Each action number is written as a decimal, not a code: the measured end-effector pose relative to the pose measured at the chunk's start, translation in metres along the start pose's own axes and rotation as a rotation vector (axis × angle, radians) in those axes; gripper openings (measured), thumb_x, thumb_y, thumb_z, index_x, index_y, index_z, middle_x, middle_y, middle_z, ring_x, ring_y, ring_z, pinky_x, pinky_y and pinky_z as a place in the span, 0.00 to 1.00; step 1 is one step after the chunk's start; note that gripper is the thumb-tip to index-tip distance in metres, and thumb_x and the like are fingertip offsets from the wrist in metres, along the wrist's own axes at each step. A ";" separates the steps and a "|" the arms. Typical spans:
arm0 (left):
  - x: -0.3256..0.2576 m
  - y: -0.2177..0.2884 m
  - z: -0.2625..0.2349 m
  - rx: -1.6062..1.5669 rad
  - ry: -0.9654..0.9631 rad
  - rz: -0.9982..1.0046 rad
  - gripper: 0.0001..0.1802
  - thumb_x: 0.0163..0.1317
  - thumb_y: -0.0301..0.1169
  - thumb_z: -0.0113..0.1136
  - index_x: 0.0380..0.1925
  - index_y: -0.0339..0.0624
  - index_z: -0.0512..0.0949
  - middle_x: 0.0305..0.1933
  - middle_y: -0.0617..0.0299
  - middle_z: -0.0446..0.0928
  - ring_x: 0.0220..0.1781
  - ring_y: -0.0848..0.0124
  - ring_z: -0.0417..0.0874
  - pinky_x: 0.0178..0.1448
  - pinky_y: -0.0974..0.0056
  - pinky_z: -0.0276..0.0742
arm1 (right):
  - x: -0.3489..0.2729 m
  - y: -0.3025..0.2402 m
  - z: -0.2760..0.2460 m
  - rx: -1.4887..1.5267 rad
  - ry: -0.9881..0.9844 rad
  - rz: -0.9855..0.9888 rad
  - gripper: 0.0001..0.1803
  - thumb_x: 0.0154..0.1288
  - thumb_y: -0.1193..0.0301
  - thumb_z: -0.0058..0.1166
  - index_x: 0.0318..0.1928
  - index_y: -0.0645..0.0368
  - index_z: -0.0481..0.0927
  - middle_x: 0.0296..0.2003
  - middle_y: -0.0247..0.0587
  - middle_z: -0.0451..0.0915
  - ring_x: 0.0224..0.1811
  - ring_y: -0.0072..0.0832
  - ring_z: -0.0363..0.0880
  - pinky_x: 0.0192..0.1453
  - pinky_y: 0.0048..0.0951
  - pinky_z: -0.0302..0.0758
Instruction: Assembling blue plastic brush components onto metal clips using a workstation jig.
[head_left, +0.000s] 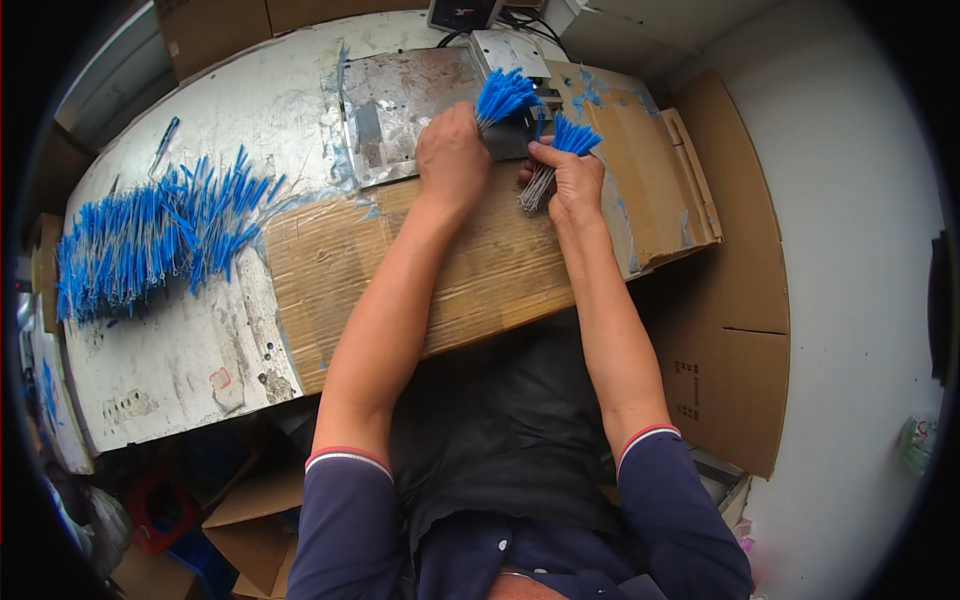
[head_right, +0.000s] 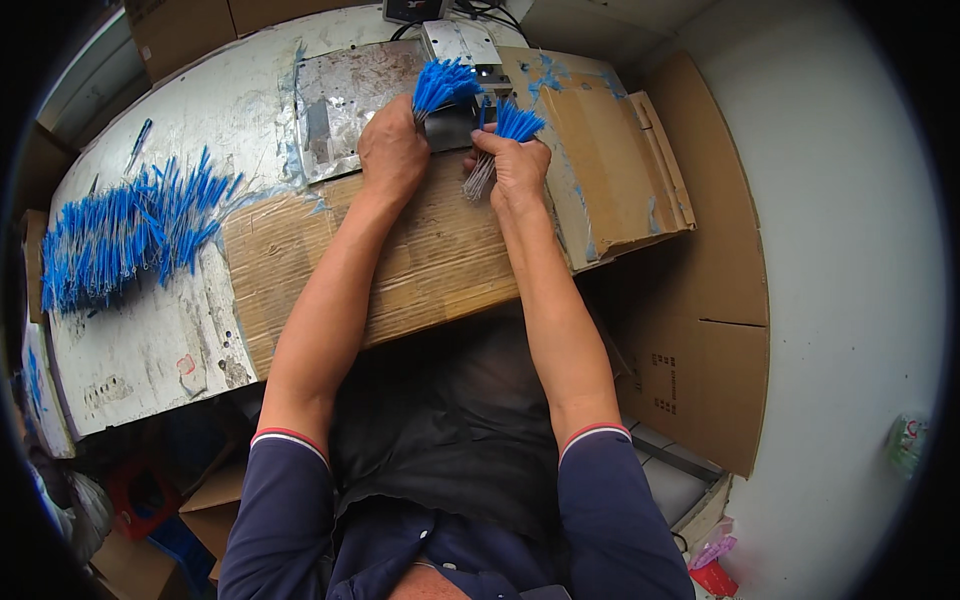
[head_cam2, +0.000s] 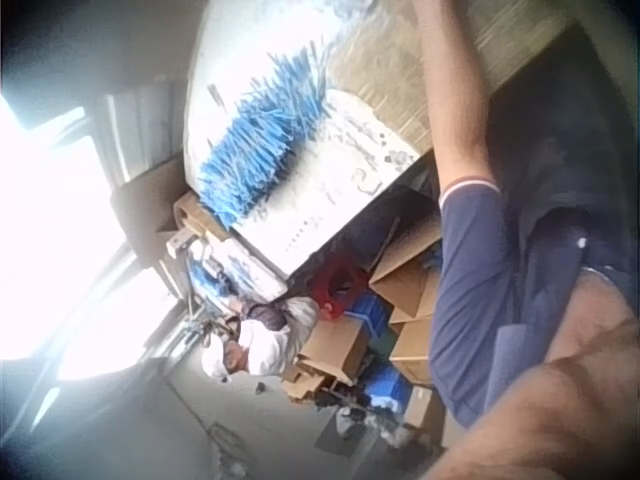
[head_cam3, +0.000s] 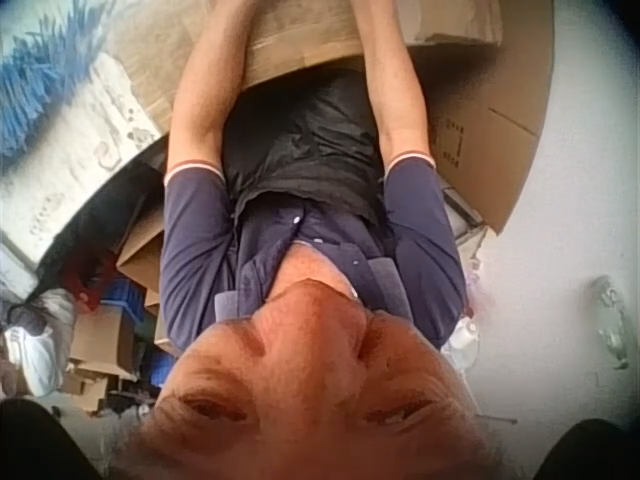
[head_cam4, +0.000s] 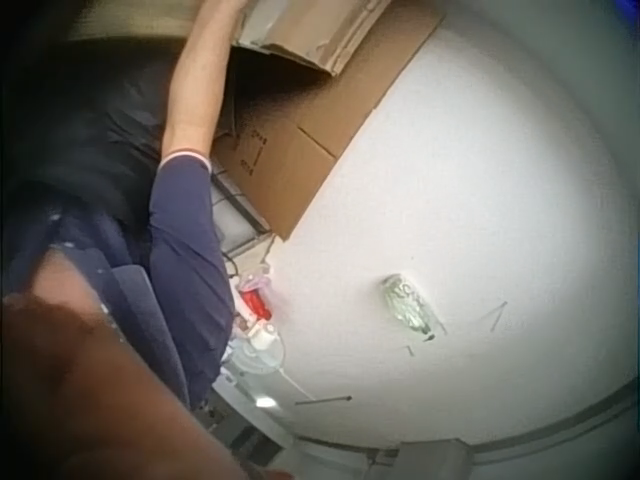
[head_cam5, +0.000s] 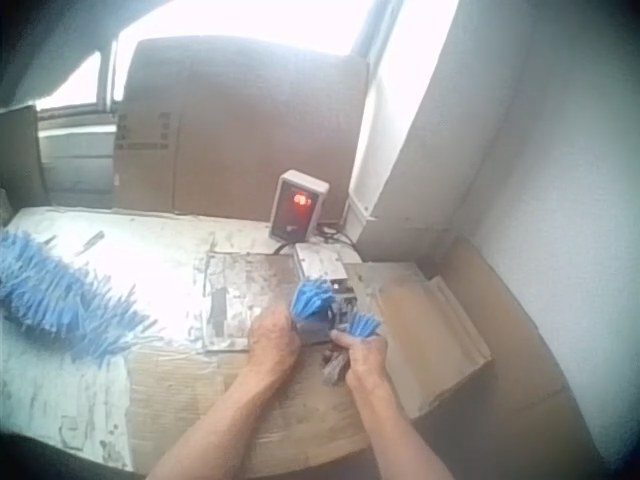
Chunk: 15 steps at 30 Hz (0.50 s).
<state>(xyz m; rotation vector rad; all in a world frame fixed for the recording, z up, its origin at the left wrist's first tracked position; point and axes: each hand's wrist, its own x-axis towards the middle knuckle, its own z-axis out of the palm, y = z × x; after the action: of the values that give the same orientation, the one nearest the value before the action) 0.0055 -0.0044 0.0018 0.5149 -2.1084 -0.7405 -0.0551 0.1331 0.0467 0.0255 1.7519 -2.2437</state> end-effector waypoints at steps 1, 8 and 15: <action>0.000 0.000 0.000 0.000 0.000 0.002 0.06 0.58 0.21 0.57 0.36 0.39 0.78 0.35 0.45 0.82 0.41 0.43 0.83 0.46 0.43 0.76 | 0.003 0.001 -0.004 -0.051 -0.007 0.004 0.10 0.56 0.84 0.67 0.35 0.63 0.79 0.26 0.44 0.83 0.21 0.33 0.82 0.23 0.36 0.84; -0.001 -0.002 0.004 0.116 -0.003 0.054 0.05 0.58 0.20 0.56 0.35 0.39 0.77 0.36 0.47 0.82 0.41 0.46 0.83 0.47 0.45 0.77 | 0.013 -0.001 -0.007 -0.203 -0.116 0.016 0.11 0.52 0.86 0.68 0.29 0.61 0.78 0.22 0.41 0.81 0.19 0.30 0.80 0.20 0.30 0.75; 0.001 0.000 0.003 0.160 0.021 -0.104 0.04 0.61 0.22 0.57 0.36 0.39 0.77 0.37 0.46 0.82 0.41 0.45 0.84 0.47 0.44 0.77 | 0.036 0.007 -0.001 -0.274 -0.081 -0.077 0.10 0.50 0.87 0.67 0.24 0.63 0.79 0.20 0.41 0.80 0.18 0.30 0.79 0.22 0.30 0.74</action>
<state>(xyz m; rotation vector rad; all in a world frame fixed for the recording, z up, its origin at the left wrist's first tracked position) 0.0028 -0.0041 0.0008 0.7207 -2.1453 -0.6242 -0.0877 0.1248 0.0330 -0.1905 2.0289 -2.0040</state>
